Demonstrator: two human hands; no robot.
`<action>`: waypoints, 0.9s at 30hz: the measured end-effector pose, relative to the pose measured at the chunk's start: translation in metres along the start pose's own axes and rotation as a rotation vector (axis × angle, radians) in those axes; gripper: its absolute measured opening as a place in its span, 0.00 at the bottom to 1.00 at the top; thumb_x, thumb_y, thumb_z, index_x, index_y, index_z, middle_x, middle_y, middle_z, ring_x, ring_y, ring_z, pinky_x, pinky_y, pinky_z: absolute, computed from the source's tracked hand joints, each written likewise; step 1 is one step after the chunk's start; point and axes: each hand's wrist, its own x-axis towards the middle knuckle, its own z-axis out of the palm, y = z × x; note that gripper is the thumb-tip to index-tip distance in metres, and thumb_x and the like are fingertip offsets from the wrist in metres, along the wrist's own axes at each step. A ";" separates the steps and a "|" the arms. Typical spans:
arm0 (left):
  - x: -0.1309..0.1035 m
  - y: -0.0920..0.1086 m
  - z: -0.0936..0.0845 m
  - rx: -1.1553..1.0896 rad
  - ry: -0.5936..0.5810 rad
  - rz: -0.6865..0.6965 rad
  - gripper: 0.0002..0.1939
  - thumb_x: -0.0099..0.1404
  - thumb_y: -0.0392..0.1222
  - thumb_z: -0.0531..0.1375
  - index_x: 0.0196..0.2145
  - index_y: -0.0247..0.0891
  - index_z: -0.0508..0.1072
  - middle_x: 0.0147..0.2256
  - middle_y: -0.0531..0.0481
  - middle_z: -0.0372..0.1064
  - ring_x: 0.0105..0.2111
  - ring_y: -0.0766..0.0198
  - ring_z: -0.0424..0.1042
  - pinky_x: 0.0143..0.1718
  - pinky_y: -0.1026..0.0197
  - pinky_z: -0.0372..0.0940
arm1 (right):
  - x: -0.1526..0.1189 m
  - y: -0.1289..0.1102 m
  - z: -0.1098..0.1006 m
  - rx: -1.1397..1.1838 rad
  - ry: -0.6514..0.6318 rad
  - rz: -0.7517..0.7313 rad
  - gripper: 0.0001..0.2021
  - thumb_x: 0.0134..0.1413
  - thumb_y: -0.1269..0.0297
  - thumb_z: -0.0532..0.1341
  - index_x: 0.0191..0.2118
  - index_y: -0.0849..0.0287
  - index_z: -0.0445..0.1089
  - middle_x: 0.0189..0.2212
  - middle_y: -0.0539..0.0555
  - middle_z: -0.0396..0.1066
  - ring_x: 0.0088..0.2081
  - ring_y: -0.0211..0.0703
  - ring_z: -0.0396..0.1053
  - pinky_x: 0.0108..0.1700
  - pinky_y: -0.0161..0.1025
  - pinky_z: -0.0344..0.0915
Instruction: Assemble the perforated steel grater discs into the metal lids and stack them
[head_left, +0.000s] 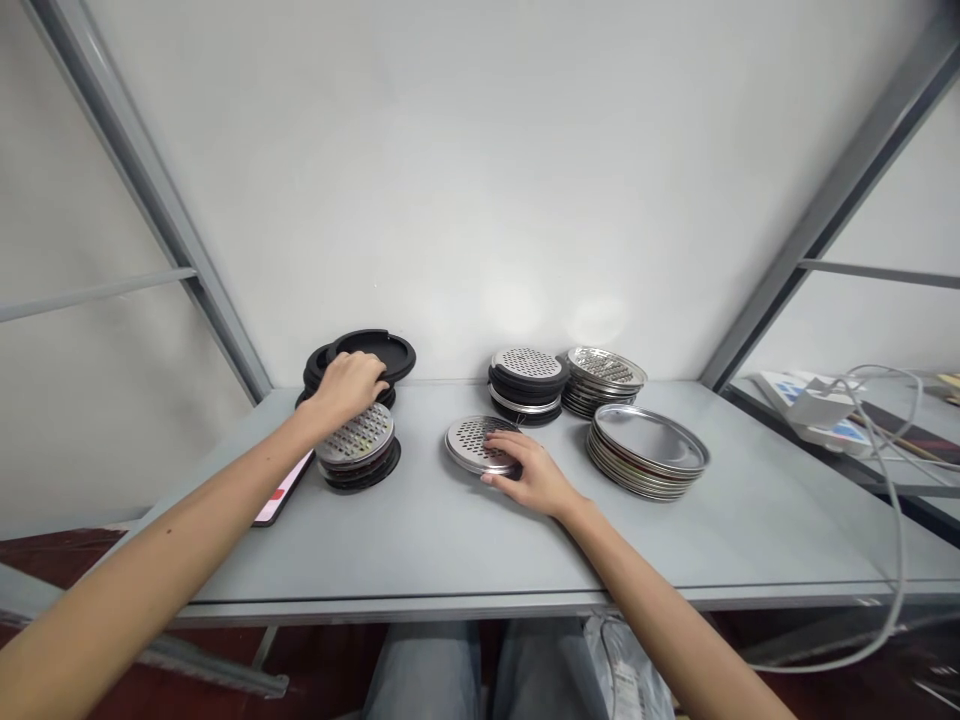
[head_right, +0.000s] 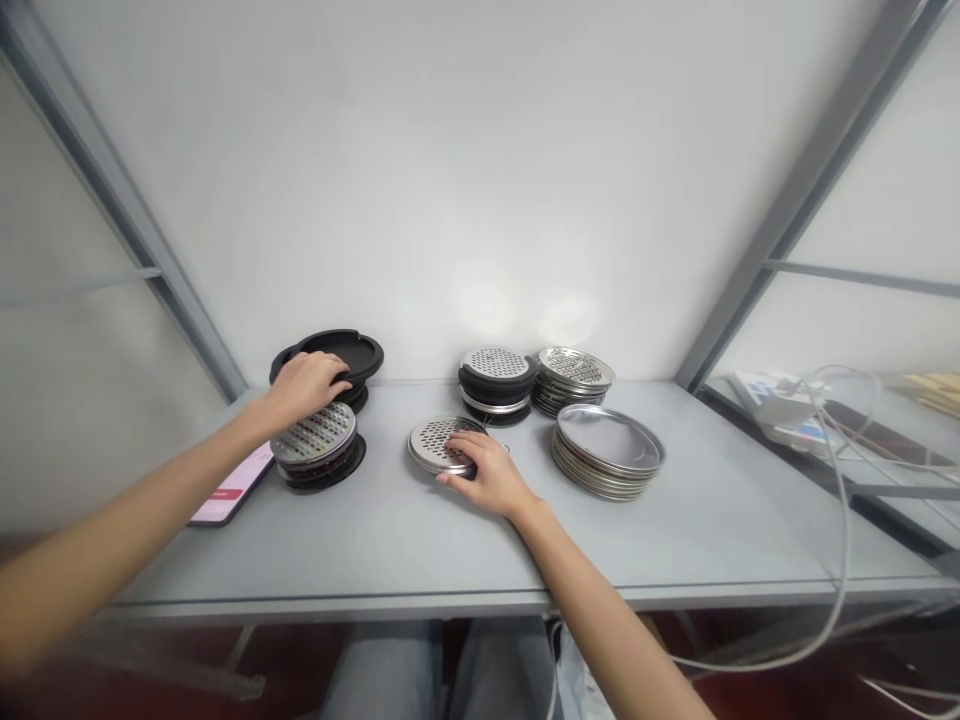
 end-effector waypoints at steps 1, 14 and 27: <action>0.001 -0.007 0.001 -0.014 0.015 -0.016 0.11 0.63 0.43 0.57 0.38 0.38 0.76 0.41 0.43 0.75 0.43 0.48 0.72 0.41 0.53 0.63 | 0.000 0.000 0.000 -0.001 0.001 0.000 0.22 0.50 0.51 0.64 0.49 0.58 0.70 0.51 0.61 0.70 0.53 0.52 0.67 0.56 0.51 0.63; 0.000 -0.052 0.011 -0.162 0.076 -0.007 0.18 0.62 0.49 0.54 0.41 0.38 0.77 0.45 0.43 0.74 0.46 0.49 0.71 0.47 0.51 0.62 | 0.000 0.001 0.001 -0.016 -0.007 -0.021 0.23 0.50 0.50 0.64 0.49 0.58 0.70 0.50 0.61 0.71 0.53 0.52 0.67 0.55 0.50 0.63; -0.008 -0.057 0.008 -0.453 0.180 -0.107 0.18 0.62 0.55 0.54 0.40 0.42 0.77 0.44 0.48 0.75 0.45 0.52 0.72 0.48 0.53 0.64 | 0.002 0.000 -0.001 -0.026 -0.034 -0.043 0.24 0.49 0.49 0.65 0.49 0.57 0.71 0.49 0.61 0.71 0.52 0.53 0.68 0.54 0.51 0.63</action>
